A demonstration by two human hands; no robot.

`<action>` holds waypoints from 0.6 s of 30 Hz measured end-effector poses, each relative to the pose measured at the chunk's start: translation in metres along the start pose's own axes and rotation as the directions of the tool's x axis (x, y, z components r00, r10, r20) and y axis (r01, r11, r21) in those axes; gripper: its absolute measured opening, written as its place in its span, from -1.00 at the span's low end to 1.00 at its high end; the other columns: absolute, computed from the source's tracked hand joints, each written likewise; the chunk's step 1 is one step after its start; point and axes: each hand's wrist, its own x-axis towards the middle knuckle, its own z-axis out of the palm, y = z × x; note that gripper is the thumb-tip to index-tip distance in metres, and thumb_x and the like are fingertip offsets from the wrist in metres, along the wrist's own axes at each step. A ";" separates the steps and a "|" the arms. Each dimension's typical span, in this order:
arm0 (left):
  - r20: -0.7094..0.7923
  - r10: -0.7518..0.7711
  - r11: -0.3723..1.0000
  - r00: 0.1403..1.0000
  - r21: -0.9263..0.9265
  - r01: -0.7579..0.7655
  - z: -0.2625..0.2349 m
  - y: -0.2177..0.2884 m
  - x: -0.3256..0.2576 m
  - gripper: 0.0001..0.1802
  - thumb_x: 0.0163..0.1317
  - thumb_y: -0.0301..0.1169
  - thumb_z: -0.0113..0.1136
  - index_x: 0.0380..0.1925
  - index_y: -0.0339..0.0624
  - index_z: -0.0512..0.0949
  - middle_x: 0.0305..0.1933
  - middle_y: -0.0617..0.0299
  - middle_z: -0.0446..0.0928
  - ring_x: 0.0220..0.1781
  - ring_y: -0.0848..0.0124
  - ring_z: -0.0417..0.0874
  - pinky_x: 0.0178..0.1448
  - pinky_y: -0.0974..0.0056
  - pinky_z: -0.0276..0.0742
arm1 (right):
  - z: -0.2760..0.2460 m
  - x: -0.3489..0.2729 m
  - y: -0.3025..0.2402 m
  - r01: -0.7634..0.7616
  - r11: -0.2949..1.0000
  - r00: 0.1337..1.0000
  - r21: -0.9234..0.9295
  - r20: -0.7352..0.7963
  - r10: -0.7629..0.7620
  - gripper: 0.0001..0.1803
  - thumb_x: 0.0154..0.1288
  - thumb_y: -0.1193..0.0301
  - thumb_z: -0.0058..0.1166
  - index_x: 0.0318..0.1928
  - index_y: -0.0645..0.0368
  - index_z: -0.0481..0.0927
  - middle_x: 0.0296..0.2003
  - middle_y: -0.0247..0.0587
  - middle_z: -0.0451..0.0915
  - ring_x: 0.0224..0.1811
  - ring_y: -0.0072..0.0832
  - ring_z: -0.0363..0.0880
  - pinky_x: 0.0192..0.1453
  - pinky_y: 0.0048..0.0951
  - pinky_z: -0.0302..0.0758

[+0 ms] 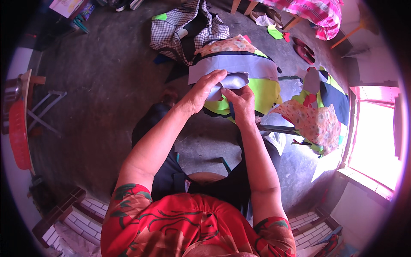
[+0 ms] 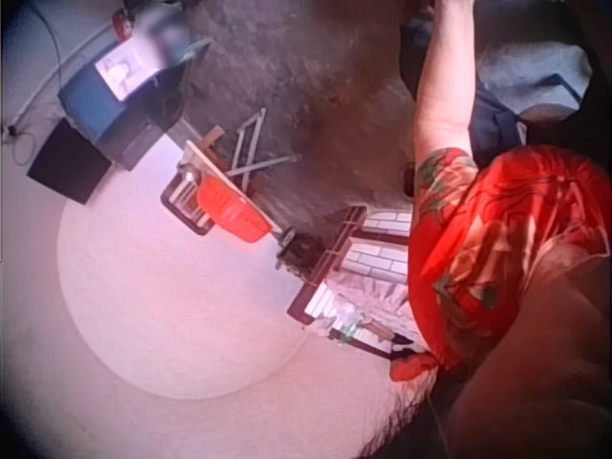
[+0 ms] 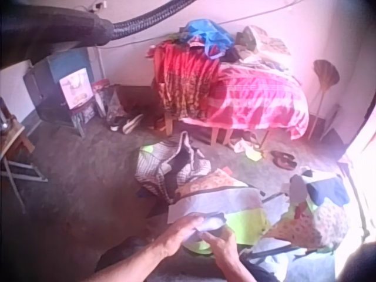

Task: The person sits on the floor and sorts through a pile of colorful fabric pieces, picking them up, unfolding them, and placing them into separate stacks. The person handles various fabric types and colors, organizing them by hand.

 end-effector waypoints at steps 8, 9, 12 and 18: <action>-0.077 -0.062 0.994 0.995 0.085 0.069 -0.006 -0.005 0.002 -0.63 0.31 -0.14 0.15 -0.03 -0.15 0.50 -0.10 0.35 0.51 -0.05 0.59 0.49 0.03 0.43 0.40 | 0.003 -0.008 -0.005 0.051 0.998 0.996 0.025 0.072 -0.052 -0.56 0.08 0.46 0.35 -0.02 0.23 0.52 -0.23 -0.32 0.62 -0.17 -0.56 0.54 -0.02 -0.47 0.47; -0.083 -0.066 0.994 0.994 0.076 0.072 -0.006 -0.004 0.001 -0.63 0.30 -0.15 0.16 -0.03 -0.15 0.50 -0.10 0.35 0.51 -0.05 0.59 0.48 0.03 0.42 0.40 | 0.001 -0.007 -0.003 0.022 0.998 0.995 0.066 0.096 -0.028 -0.55 0.09 0.44 0.35 0.00 0.22 0.51 -0.21 -0.32 0.62 -0.17 -0.57 0.54 -0.02 -0.48 0.46; -0.079 -0.012 0.991 0.997 0.133 0.022 -0.003 -0.002 0.002 -0.63 0.29 -0.18 0.16 -0.08 -0.25 0.52 -0.16 0.28 0.53 -0.09 0.57 0.47 0.04 0.40 0.38 | -0.008 -0.003 0.001 -0.026 0.991 0.991 0.132 0.134 0.009 -0.56 0.12 0.43 0.32 0.01 0.21 0.50 -0.19 -0.33 0.61 -0.17 -0.58 0.55 -0.03 -0.50 0.47; -0.059 0.017 0.990 0.998 0.143 -0.008 0.000 0.007 -0.005 -0.64 0.24 -0.24 0.22 -0.07 -0.25 0.54 -0.13 0.28 0.56 -0.07 0.57 0.52 0.05 0.42 0.40 | -0.010 -0.002 -0.003 -0.065 0.962 0.997 0.265 0.046 0.055 -0.66 0.20 0.49 0.15 0.01 0.19 0.50 -0.22 -0.30 0.63 -0.22 -0.53 0.60 -0.08 -0.50 0.52</action>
